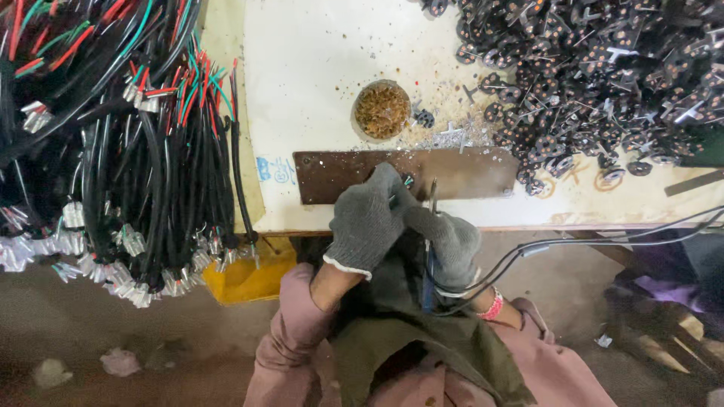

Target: The person solders wires to small electrical components at a workbench. They hold a wire and component in one hand and a soldering iron in the other, solder the joint, place the finished assembly on a growing pile, and pick up the next wire to repeat the process.

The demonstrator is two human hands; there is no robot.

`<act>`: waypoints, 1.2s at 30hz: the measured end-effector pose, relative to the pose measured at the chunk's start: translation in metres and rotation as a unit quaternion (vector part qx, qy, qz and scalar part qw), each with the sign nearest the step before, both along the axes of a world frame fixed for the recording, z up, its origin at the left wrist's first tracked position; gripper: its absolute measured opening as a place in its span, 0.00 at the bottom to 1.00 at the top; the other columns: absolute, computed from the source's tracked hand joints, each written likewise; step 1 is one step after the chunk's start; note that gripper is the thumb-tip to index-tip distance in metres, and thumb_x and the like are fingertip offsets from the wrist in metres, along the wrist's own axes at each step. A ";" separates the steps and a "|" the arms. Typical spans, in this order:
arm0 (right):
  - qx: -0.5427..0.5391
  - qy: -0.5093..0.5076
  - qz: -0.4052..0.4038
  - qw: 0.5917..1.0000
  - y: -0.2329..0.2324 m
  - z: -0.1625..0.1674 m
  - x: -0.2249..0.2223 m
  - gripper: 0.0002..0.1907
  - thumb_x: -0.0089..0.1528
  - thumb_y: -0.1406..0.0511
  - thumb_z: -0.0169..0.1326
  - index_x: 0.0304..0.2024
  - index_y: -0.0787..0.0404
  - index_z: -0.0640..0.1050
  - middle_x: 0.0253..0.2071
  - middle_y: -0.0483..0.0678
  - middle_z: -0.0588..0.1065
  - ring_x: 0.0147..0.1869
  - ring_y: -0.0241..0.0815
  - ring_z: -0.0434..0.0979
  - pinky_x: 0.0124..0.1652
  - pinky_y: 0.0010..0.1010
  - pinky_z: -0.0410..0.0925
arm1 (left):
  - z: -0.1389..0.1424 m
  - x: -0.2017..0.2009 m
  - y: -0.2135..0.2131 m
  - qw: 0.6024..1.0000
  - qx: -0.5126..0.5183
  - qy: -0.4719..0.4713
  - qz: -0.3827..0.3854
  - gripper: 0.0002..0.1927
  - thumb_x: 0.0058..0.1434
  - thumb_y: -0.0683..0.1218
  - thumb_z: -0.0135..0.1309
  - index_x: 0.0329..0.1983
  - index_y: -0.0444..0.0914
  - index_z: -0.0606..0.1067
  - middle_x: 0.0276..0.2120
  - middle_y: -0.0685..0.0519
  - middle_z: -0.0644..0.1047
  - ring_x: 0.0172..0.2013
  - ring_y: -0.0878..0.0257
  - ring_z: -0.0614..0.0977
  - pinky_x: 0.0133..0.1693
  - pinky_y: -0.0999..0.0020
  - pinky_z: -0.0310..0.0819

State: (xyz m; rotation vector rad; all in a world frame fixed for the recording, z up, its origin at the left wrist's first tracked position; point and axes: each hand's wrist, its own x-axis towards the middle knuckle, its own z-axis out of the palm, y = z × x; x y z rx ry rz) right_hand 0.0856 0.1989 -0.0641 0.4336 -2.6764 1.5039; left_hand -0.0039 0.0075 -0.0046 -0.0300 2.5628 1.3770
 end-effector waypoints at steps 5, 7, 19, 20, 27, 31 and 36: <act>-0.279 -0.297 -0.141 0.902 -0.001 0.001 0.020 0.12 0.71 0.67 0.50 0.47 0.69 0.83 0.41 0.54 0.83 0.41 0.42 0.82 0.40 0.33 0.73 | 0.005 0.002 0.003 0.996 -0.092 0.007 -0.005 0.09 0.60 0.47 0.59 0.33 0.41 0.71 0.22 0.47 0.77 0.25 0.44 0.82 0.27 0.48 0.72; -0.283 -0.280 -0.169 0.902 0.000 0.011 0.014 0.09 0.68 0.69 0.56 0.47 0.69 0.81 0.43 0.55 0.82 0.43 0.42 0.81 0.42 0.33 0.73 | 0.005 0.003 0.004 0.997 -0.076 0.009 -0.005 0.08 0.61 0.46 0.58 0.33 0.42 0.71 0.23 0.48 0.78 0.26 0.44 0.82 0.27 0.48 0.72; -0.028 -0.084 -0.064 0.994 -0.014 0.056 -0.054 0.15 0.59 0.73 0.65 0.48 0.62 0.77 0.43 0.51 0.81 0.46 0.44 0.83 0.45 0.32 0.74 | 0.018 0.022 -0.022 0.991 0.082 -0.101 0.015 0.12 0.65 0.46 0.57 0.47 0.37 0.70 0.35 0.44 0.80 0.38 0.43 0.83 0.34 0.52 0.75; -0.007 -0.032 -0.064 0.997 -0.014 0.058 -0.055 0.14 0.60 0.72 0.66 0.46 0.60 0.78 0.42 0.50 0.81 0.45 0.44 0.83 0.44 0.32 0.74 | 0.018 0.023 -0.025 0.996 0.084 -0.038 -0.013 0.13 0.66 0.44 0.55 0.51 0.37 0.71 0.40 0.43 0.80 0.42 0.43 0.82 0.40 0.52 0.76; -0.001 -0.172 0.102 0.980 0.001 0.068 -0.060 0.15 0.60 0.71 0.62 0.50 0.58 0.82 0.48 0.49 0.84 0.50 0.42 0.86 0.49 0.29 0.75 | 0.009 0.022 -0.036 0.985 0.147 -0.038 -0.081 0.08 0.66 0.41 0.55 0.48 0.38 0.74 0.42 0.43 0.78 0.45 0.45 0.81 0.44 0.56 0.75; -0.012 -0.071 -0.059 0.996 -0.011 0.057 -0.052 0.29 0.55 0.67 0.70 0.54 0.62 0.69 0.47 0.49 0.78 0.50 0.43 0.79 0.51 0.34 0.70 | 0.009 0.024 -0.032 0.989 0.144 -0.003 -0.025 0.08 0.64 0.40 0.56 0.46 0.37 0.74 0.41 0.45 0.78 0.44 0.45 0.82 0.44 0.57 0.76; -0.060 -0.106 -0.054 0.991 -0.014 0.056 -0.053 0.29 0.58 0.74 0.69 0.56 0.60 0.68 0.48 0.48 0.77 0.52 0.37 0.79 0.51 0.31 0.72 | 0.006 0.033 -0.026 0.987 0.156 0.020 -0.028 0.09 0.67 0.40 0.56 0.50 0.38 0.74 0.44 0.46 0.78 0.46 0.47 0.82 0.45 0.58 0.77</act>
